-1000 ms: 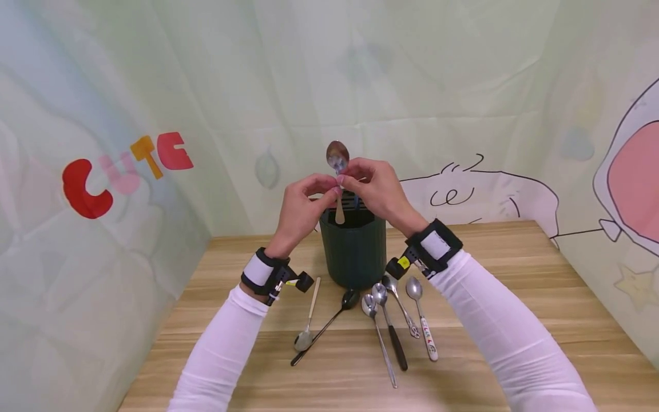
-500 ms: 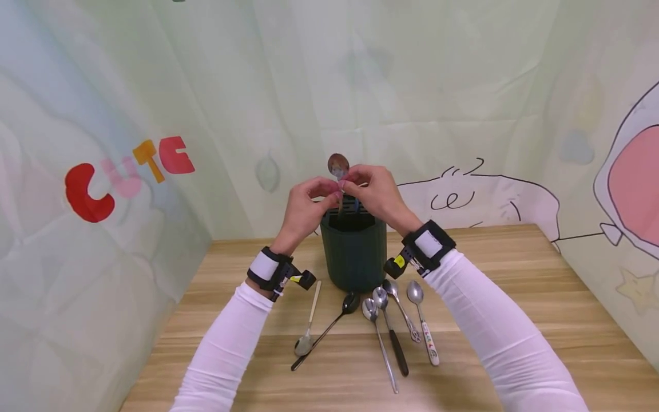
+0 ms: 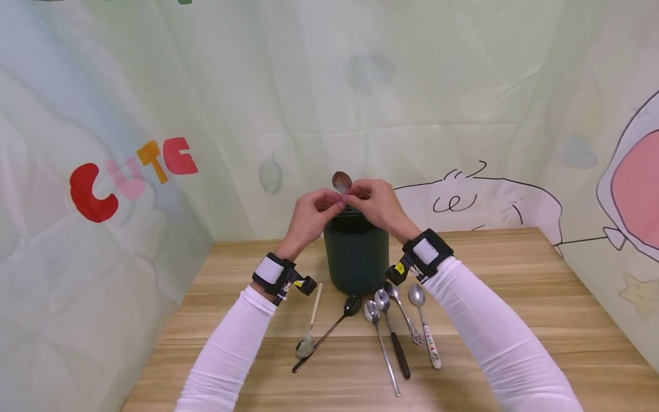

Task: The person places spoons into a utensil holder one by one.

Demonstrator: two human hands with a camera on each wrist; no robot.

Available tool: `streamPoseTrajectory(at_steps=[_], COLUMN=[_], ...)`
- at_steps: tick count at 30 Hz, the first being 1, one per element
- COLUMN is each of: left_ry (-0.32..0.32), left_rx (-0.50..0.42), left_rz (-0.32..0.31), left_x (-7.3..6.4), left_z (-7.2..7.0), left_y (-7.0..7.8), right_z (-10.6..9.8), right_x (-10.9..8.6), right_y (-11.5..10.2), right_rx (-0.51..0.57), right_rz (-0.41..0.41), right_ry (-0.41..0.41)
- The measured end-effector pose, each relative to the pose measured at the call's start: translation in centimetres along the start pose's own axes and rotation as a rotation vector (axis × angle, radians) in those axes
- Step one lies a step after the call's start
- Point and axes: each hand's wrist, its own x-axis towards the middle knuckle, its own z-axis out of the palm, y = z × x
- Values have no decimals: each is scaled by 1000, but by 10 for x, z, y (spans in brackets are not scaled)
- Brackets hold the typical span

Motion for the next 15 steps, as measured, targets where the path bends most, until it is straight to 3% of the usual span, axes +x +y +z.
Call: streamPoseTrajectory(at_steps=[10,15], left_ry=[-33,-56], left_rx=[19,17], left_rz=[-31,-47], left_x=[-1,-5], left_z=[5,4], left_y=[-7,-7], right_z=[3,3], right_x=[-3,-5], right_y=[10,13], right_rx=[-59,-73], right_rz=[-6,34], right_ry=[5,-18])
